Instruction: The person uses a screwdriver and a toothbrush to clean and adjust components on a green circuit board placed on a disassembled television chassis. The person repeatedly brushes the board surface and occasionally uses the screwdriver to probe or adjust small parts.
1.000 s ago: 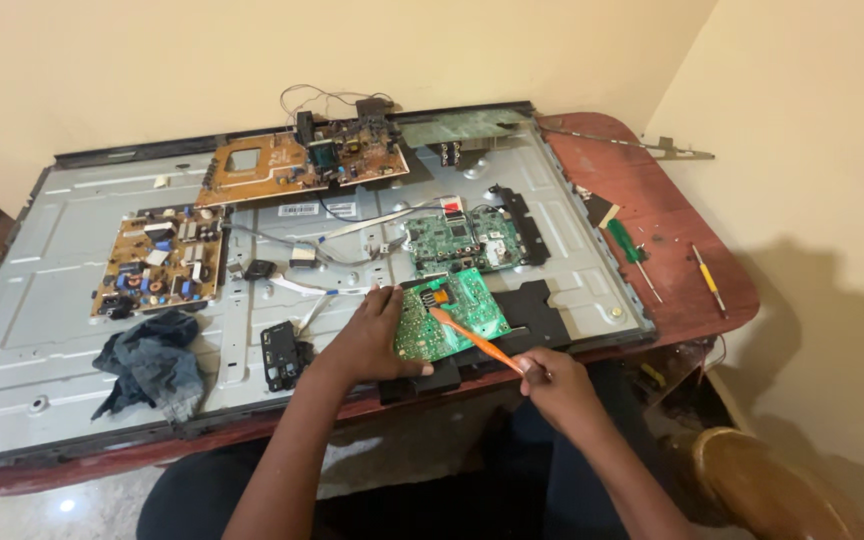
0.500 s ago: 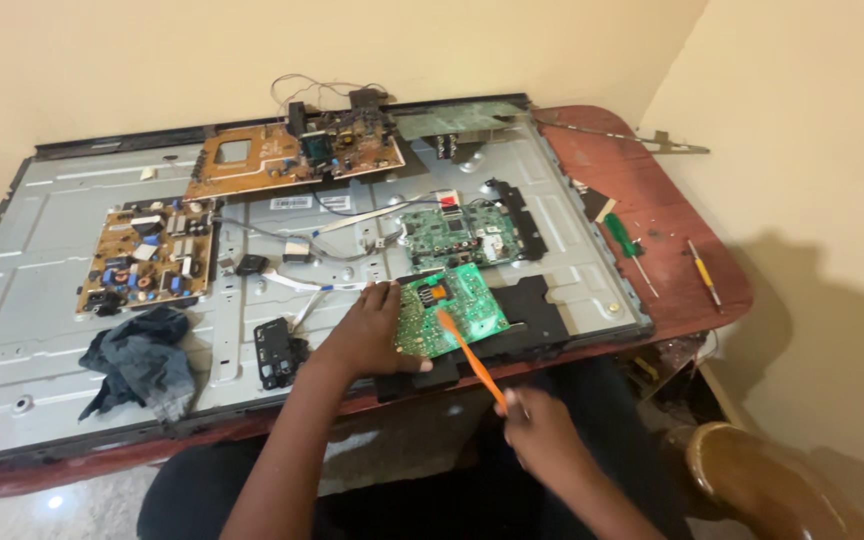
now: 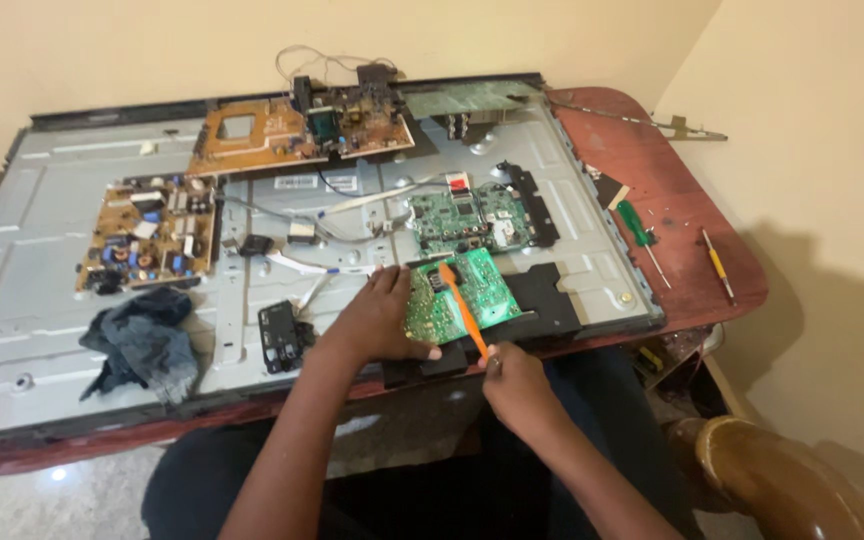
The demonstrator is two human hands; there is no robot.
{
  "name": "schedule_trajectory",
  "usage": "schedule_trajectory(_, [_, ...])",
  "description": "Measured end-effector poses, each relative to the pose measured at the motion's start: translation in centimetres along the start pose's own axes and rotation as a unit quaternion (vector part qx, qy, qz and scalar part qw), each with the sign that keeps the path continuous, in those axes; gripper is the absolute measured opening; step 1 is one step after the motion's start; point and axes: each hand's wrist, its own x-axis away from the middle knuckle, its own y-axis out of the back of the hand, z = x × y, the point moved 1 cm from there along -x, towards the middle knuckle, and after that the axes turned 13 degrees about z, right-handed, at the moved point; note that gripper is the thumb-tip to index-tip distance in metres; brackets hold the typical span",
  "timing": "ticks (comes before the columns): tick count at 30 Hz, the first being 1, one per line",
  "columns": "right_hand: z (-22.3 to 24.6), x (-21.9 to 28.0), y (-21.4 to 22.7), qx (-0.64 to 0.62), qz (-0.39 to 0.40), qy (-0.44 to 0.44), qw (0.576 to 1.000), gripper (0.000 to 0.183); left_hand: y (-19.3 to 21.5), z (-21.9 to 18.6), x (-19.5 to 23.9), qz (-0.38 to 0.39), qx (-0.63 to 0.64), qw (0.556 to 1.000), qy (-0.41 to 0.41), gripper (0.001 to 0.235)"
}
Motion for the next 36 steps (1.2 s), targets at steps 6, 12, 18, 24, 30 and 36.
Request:
schedule_trajectory(6, [-2.3,7.0,0.2,0.013,0.029,-0.077,0.997,0.015,-0.4,0.1,-0.5,0.026,-0.024,0.999,0.026,0.139])
schedule_trajectory(12, [1.6,2.3,0.4,0.034,-0.007,-0.018,0.999,0.010,0.1,-0.1,-0.3,0.047,-0.049,0.997,0.043,0.139])
schedule_trajectory(18, [0.1,4.8,0.9,0.031,0.019,0.044,0.998,0.015,0.2,0.1,-0.1,0.070,-0.024,0.995,0.073,0.140])
schedule_trajectory(24, [-3.5,12.9,1.5,0.013,0.071,-0.109,0.991,0.019,-0.7,-0.1,0.2,0.040,-0.005,0.997,0.072,0.138])
schedule_trajectory(30, [2.9,4.9,5.5,-0.064,-0.013,-0.018,0.998,0.026,-0.5,-0.2,0.5,0.032,0.005,0.997,0.069,0.140])
schedule_trajectory(36, [2.0,0.6,2.6,-0.255,0.120,-0.069,0.957,0.039,-0.3,-0.2,0.4,0.043,-0.005,0.996,0.076,0.141])
